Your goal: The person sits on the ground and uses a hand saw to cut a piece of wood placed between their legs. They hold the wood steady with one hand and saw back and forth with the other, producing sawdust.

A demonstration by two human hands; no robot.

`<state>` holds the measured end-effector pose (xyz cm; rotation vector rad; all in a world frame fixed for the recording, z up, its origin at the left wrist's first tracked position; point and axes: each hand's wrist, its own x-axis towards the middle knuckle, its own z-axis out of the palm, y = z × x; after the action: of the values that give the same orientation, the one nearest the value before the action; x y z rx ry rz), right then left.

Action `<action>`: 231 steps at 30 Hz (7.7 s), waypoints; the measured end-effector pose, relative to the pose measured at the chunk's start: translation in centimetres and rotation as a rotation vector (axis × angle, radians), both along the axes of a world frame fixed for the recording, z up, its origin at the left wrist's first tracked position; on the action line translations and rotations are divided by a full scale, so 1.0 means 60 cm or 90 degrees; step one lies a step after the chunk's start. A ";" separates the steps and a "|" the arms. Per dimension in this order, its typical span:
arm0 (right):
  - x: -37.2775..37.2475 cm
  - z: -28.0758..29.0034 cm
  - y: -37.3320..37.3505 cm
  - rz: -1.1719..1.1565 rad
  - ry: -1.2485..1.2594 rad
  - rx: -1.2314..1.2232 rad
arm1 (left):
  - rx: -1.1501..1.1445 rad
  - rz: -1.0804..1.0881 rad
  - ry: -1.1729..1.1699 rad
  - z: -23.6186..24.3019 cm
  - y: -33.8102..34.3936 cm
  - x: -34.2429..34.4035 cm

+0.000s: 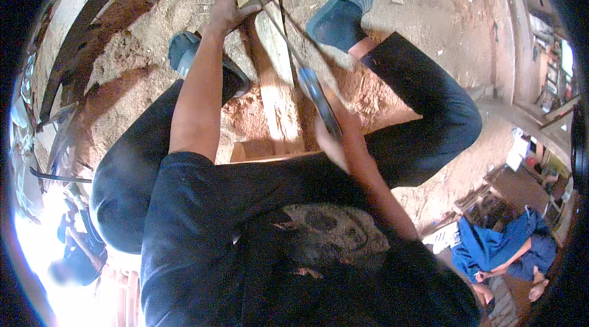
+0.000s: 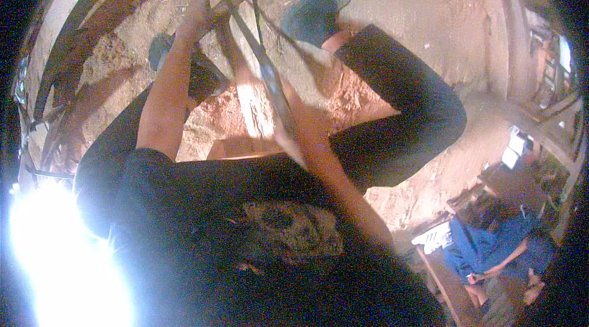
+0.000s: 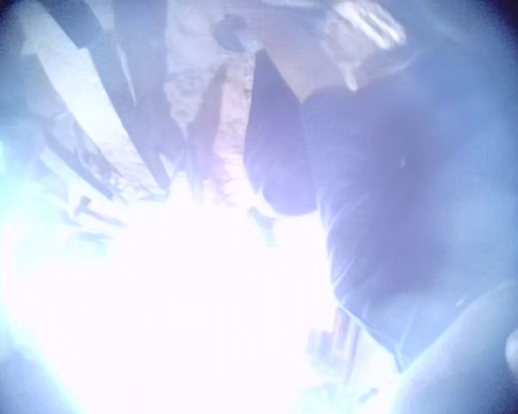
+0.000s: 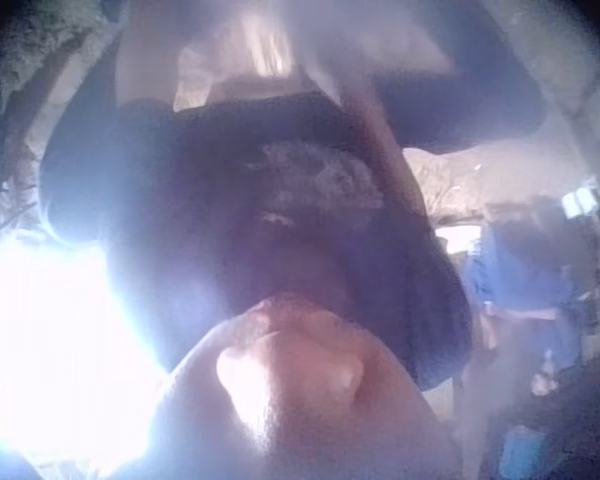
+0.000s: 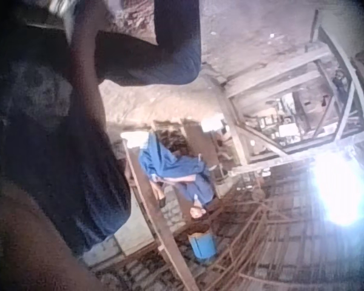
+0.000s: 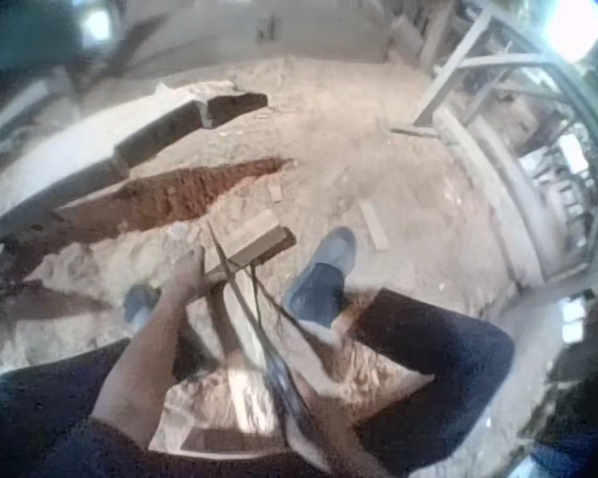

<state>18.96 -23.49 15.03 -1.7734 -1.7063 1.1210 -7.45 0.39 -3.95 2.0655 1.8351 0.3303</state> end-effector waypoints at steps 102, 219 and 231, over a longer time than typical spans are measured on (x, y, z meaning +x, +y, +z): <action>-0.012 0.154 -0.025 -0.015 0.004 -0.115 | -0.227 0.025 -0.142 0.044 -0.015 0.019; -0.082 -0.043 0.160 0.003 0.059 -0.032 | -0.111 0.091 0.066 0.034 -0.015 0.025; -0.072 0.016 0.112 0.012 0.024 -0.046 | -0.139 0.096 0.096 0.048 -0.016 0.024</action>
<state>14.64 -16.79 16.00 -1.7707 -1.6836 1.2319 -6.01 -0.59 -1.06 1.8535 2.0219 0.0104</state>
